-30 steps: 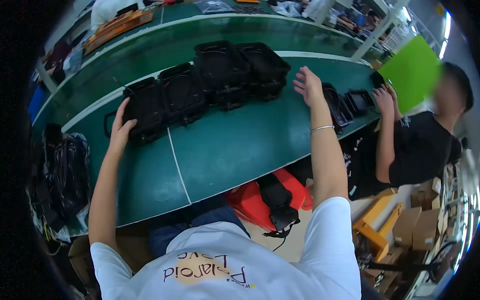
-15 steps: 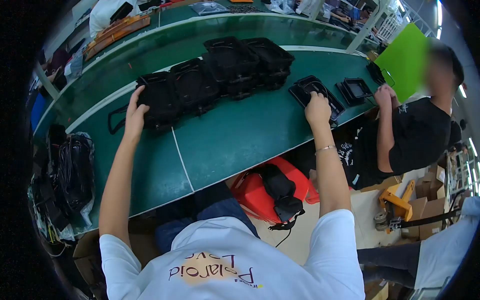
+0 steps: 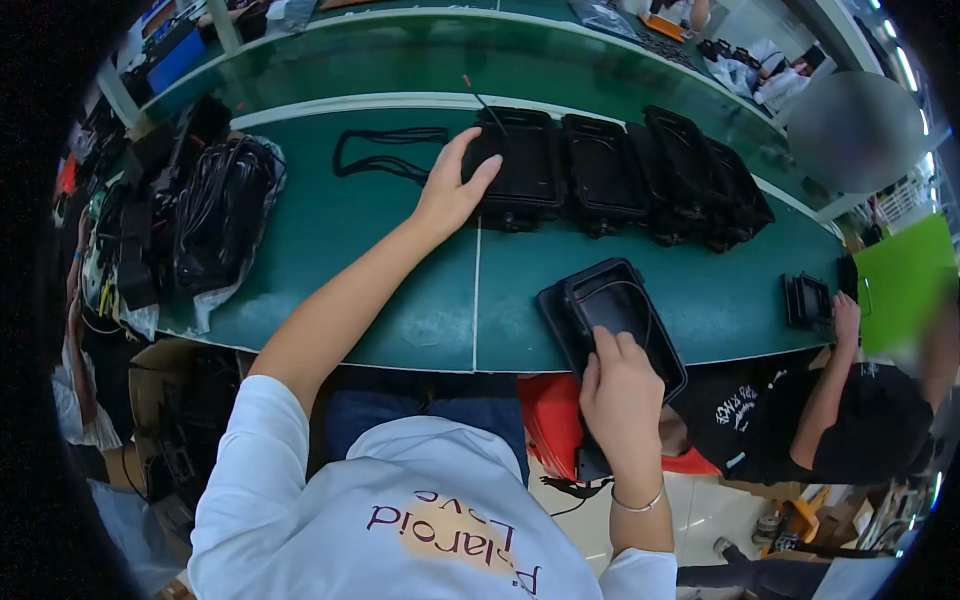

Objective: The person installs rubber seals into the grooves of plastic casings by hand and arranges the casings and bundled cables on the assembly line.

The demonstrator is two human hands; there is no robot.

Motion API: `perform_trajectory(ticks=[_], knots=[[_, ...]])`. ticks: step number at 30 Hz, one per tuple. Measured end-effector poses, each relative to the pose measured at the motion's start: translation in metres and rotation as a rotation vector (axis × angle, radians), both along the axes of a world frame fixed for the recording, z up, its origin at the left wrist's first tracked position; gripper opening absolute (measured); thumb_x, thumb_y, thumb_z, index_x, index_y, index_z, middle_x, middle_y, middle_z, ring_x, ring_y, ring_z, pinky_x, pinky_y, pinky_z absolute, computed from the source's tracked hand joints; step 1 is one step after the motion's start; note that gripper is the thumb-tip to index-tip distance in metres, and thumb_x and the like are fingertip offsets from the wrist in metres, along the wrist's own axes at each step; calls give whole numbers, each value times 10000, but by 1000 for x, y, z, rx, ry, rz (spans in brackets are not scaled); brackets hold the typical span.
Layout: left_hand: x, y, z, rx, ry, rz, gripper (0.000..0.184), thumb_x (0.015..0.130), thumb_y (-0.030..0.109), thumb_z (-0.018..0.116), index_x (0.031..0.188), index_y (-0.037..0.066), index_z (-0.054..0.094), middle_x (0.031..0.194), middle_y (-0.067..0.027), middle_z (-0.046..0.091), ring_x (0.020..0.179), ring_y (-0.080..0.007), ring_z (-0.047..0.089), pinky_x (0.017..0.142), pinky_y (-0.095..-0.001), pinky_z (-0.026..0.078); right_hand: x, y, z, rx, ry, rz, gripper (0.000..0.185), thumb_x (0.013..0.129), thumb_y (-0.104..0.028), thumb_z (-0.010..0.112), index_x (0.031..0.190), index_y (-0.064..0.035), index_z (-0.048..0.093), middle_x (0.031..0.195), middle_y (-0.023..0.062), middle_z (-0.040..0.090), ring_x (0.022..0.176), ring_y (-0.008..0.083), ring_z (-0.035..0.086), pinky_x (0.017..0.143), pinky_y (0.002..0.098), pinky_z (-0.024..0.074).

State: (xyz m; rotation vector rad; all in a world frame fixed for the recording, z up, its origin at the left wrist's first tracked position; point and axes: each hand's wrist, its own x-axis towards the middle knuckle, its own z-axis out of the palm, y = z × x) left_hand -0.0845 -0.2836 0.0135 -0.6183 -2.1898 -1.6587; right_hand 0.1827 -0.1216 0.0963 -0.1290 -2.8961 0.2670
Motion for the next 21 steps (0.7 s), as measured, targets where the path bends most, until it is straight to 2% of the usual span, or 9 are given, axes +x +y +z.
perform_trajectory(ticks=[1, 3, 6, 8, 11, 15, 16, 19, 21], knots=[[8, -12, 10, -1, -6, 18, 560, 944, 323, 659, 1401, 46, 488, 1401, -216, 514, 1295, -316, 503, 1087, -369, 384, 0, -13, 2, 6, 34, 83, 301, 856, -47, 630, 1151, 8, 636, 959, 158, 620, 845, 336, 649, 709, 413, 545], [29, -35, 31, -73, 83, -35, 546, 934, 307, 657, 1376, 35, 489, 1437, -287, 446, 1346, -423, 446, 1118, -426, 370, -4, -40, 14, -61, -32, 174, 300, 850, -44, 633, 1147, 2, 640, 929, 149, 603, 826, 322, 640, 696, 410, 542], [87, -84, 67, -103, 50, -187, 393, 972, 238, 602, 1301, 27, 567, 1419, -262, 496, 1361, -418, 444, 1119, -438, 368, -21, -76, 16, -133, -47, 381, 367, 806, -47, 649, 1168, 8, 631, 920, 129, 591, 823, 294, 626, 681, 390, 539], [122, -115, 82, -213, 59, -276, 331, 970, 135, 573, 1278, 18, 603, 1410, -191, 543, 1364, -350, 476, 1129, -417, 356, -37, -103, 8, -138, 12, 489, 380, 803, -45, 636, 1177, 21, 621, 921, 118, 589, 822, 283, 622, 677, 376, 532], [149, -153, 79, -372, 196, -259, 296, 916, 124, 603, 1188, 20, 659, 1315, -181, 621, 1323, -363, 524, 1165, -530, 285, -65, -125, 3, -333, 98, 651, 271, 853, -35, 651, 1121, 0, 651, 883, 132, 608, 793, 299, 617, 677, 397, 512], [168, -191, 57, -568, 104, -266, 304, 888, 212, 667, 1146, 50, 680, 1197, -133, 669, 1217, -330, 590, 1184, -534, 239, -87, -115, 11, -576, 134, 524, 209, 917, 17, 622, 1110, -12, 696, 880, 126, 674, 768, 230, 654, 692, 298, 501], [170, -190, 50, -545, 174, -195, 342, 847, 260, 730, 1122, 61, 688, 1105, -98, 679, 1105, -294, 619, 1170, -526, 258, -95, -110, 6, -601, 189, 483, 181, 912, -27, 638, 1084, -23, 693, 887, 150, 669, 784, 302, 644, 695, 362, 520], [171, -193, 34, -556, 209, -143, 382, 791, 276, 789, 1103, 77, 694, 1054, -66, 674, 1037, -260, 621, 1142, -520, 290, -112, -101, 4, -724, 197, 430, 173, 923, -19, 631, 1085, -11, 691, 847, 121, 651, 692, 217, 616, 655, 299, 499], [166, -196, 29, -538, 233, -138, 362, 787, 274, 794, 1081, 89, 693, 1022, -52, 660, 1004, -248, 612, 1120, -514, 307, -121, -102, 3, -642, 195, 433, 176, 922, -23, 632, 1088, -9, 691, 856, 128, 651, 696, 231, 620, 655, 310, 500]])
